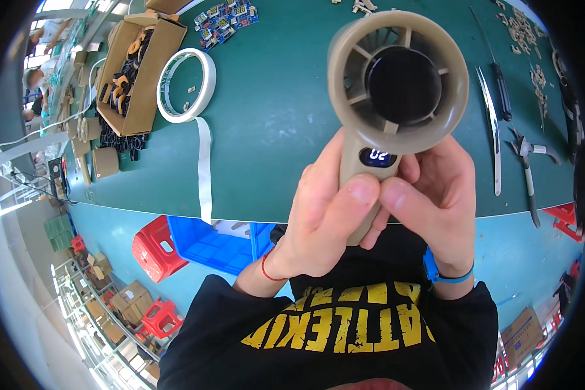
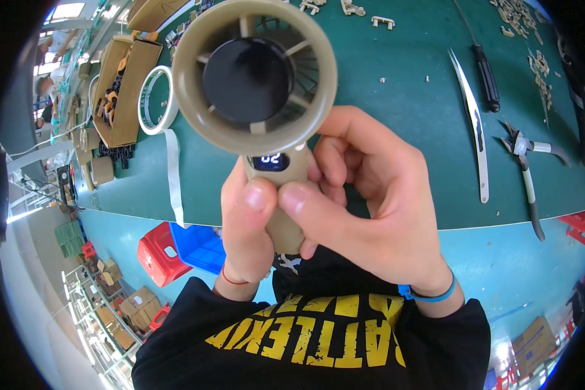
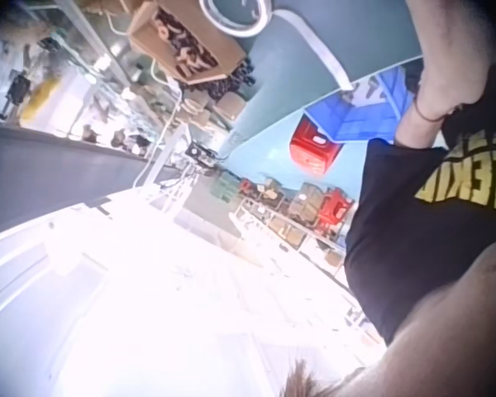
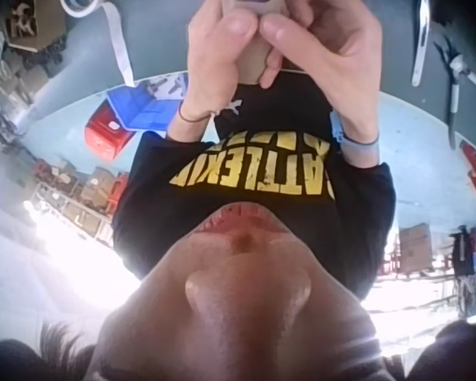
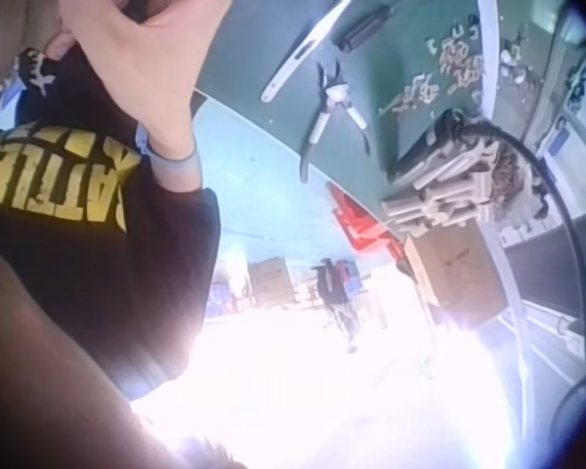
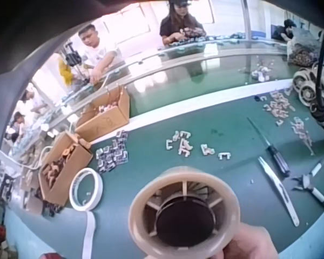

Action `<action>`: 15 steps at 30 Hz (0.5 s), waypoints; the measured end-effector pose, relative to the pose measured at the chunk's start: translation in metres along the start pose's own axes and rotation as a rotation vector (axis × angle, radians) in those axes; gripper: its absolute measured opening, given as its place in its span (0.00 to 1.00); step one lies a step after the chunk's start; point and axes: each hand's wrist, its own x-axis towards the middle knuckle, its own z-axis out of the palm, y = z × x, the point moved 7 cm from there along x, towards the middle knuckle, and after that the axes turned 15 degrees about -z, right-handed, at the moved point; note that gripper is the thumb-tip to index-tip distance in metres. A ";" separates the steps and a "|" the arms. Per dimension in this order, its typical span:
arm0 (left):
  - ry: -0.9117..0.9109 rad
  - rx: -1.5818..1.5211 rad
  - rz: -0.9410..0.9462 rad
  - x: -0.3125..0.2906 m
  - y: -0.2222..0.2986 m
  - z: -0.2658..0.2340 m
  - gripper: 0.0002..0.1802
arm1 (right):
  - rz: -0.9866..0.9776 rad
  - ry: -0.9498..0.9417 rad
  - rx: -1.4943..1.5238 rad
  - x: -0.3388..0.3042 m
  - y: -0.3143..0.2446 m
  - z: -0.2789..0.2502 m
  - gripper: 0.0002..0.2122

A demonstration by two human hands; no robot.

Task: Assembling and testing the internal components of a portable handheld fan.

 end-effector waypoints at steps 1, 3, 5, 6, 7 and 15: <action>0.007 0.009 0.012 0.001 0.000 0.000 0.27 | -0.002 0.010 0.007 0.001 0.000 -0.001 0.19; -0.003 0.012 0.020 0.001 0.001 0.001 0.26 | -0.004 0.019 0.015 0.001 0.000 -0.002 0.19; -0.013 0.016 0.027 0.001 0.003 0.001 0.26 | 0.003 0.019 0.021 0.000 0.001 -0.001 0.19; -0.018 0.012 0.011 0.001 0.002 0.001 0.26 | 0.003 0.020 0.022 0.000 0.001 -0.001 0.19; -0.024 0.006 -0.004 0.002 0.002 0.001 0.26 | 0.003 0.024 0.016 0.000 0.001 -0.001 0.19; -0.017 0.022 -0.006 0.002 0.001 0.001 0.26 | 0.019 0.046 0.016 0.001 0.002 -0.003 0.19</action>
